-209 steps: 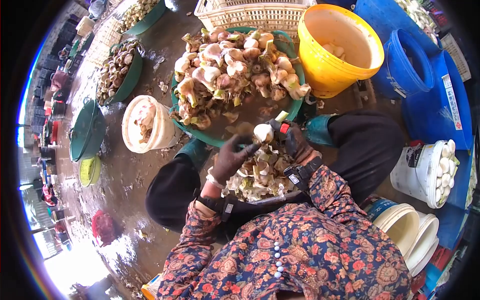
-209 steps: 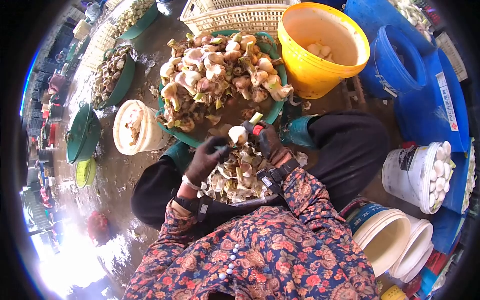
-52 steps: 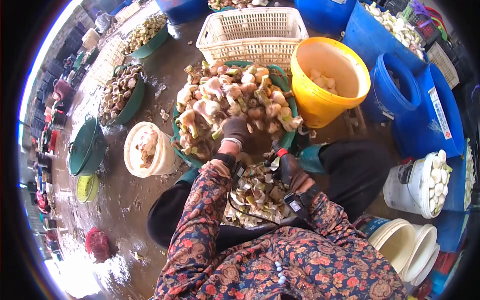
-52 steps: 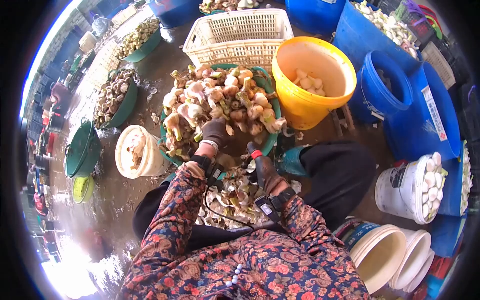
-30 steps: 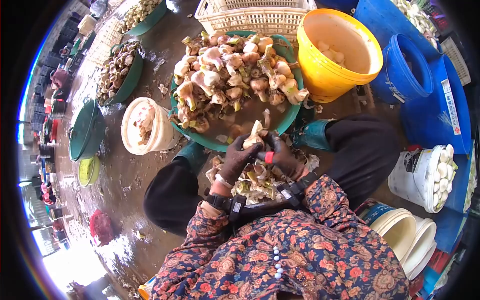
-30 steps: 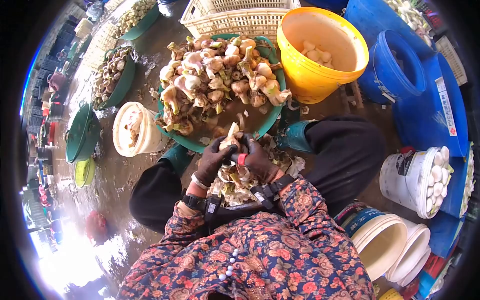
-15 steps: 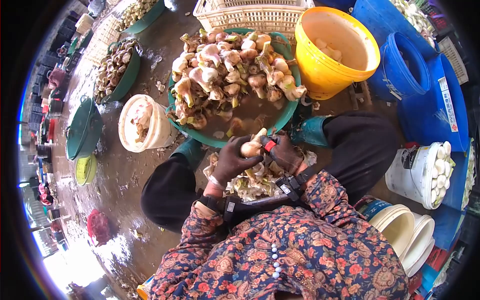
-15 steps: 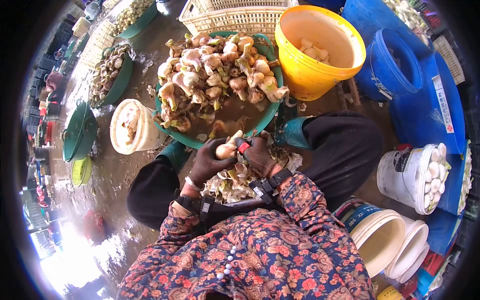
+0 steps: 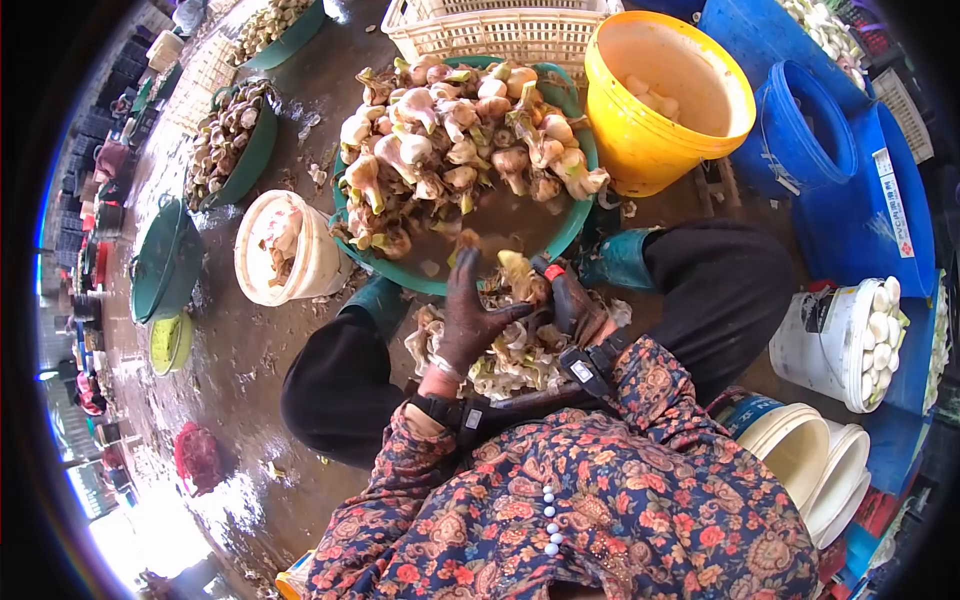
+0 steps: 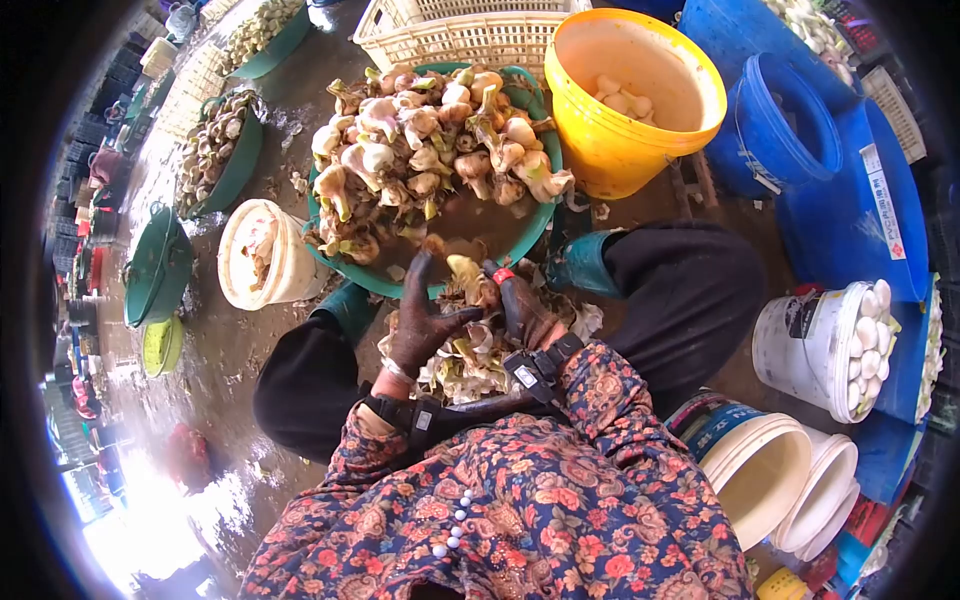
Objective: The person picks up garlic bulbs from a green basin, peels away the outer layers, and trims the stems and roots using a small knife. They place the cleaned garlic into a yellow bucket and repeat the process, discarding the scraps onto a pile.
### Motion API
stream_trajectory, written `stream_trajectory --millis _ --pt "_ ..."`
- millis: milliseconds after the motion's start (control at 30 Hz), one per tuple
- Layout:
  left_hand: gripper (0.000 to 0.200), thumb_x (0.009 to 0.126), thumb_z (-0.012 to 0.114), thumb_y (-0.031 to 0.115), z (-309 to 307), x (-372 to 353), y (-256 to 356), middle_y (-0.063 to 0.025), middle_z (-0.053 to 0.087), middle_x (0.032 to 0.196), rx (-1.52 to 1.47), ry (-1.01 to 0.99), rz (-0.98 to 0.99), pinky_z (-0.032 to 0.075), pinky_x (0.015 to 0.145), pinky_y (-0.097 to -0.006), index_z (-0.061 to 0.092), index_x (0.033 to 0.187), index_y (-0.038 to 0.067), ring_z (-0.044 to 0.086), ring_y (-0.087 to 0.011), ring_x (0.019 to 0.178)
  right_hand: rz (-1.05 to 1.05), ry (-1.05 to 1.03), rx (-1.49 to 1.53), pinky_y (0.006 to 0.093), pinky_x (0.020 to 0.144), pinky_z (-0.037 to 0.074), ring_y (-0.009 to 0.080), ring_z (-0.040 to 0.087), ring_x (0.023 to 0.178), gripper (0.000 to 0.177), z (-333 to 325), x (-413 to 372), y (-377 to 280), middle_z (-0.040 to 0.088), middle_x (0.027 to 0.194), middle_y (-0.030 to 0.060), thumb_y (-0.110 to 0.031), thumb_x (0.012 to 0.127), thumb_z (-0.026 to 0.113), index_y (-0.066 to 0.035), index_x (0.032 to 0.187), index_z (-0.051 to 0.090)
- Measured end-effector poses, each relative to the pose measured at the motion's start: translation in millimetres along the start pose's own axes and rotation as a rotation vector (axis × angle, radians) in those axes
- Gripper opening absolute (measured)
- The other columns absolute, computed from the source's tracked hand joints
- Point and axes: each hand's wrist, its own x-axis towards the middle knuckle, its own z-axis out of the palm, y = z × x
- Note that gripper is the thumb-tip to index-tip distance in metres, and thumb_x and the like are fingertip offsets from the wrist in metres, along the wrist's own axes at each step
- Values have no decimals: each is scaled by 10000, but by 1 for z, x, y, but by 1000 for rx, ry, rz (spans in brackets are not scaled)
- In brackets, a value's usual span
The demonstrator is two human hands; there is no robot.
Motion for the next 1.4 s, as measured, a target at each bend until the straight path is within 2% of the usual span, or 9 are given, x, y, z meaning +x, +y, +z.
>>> stream_trajectory --millis 167,267,600,833,900,967,1100,1233,1400 --pt "544 584 792 246 -20 15 5 -130 585 1106 236 -347 229 430 857 -414 608 1077 109 548 -345 997 58 -143 -540 222 573 371 66 458 652 308 0 -2 6 514 699 -43 -347 908 504 -76 792 593" --pt "236 726 707 136 -11 2 -1 -106 660 790 74 -382 -39 486 684 -303 663 944 59 628 -243 693 105 -179 -350 213 592 377 64 454 651 339 3 -6 -4 520 726 -50 -408 899 515 -90 811 592" --pt "261 892 563 239 -11 -3 -11 -51 634 807 -906 -226 -881 494 630 -226 625 933 -11 596 -98 670 -69 -419 -483 271 884 426 119 517 1012 530 29 -27 -43 549 1159 56 -190 812 668 -11 1263 456" --pt "397 926 489 360 -24 -12 8 -39 627 872 -352 -201 -215 479 644 -224 605 1012 -10 586 -87 724 -117 -440 -279 308 955 384 175 472 1119 671 33 -26 -41 487 1248 91 -111 749 703 -39 1331 376" --pt "374 921 508 330 -23 -10 -6 -42 633 887 -528 -162 -437 475 652 -225 608 1023 -15 583 -86 736 -96 -380 -259 329 962 381 209 474 1126 698 36 -31 -42 489 1243 112 -108 730 701 -75 1345 372" --pt "352 916 527 300 -22 -8 -15 -44 638 901 -702 -118 -660 472 660 -226 610 1035 -21 580 -84 747 -631 3 -1394 387 959 377 301 472 1098 704 40 -40 -43 507 1177 155 -107 670 679 -187 1323 428" --pt "293 870 608 233 -19 -8 -22 -43 647 893 -755 -136 -790 463 690 -217 635 996 -30 576 -86 780 -600 -128 -1589 422 934 379 355 459 1064 461 60 -45 -37 507 1121 154 -116 631 651 -197 1083 616" --pt "300 895 570 249 -15 -16 -24 -38 642 930 -888 -155 -764 457 716 -216 626 1022 -17 572 -84 797 -709 -124 -1207 417 856 436 346 518 1006 328 43 -31 -17 561 1024 150 -114 636 706 -150 953 632" --pt "323 926 511 302 -20 -11 -7 -3 620 859 -879 -44 -663 437 683 -220 623 973 2 542 -70 756 -419 39 -442 260 765 475 96 569 818 148 47 -32 -9 613 898 7 -111 829 631 -27 948 603"
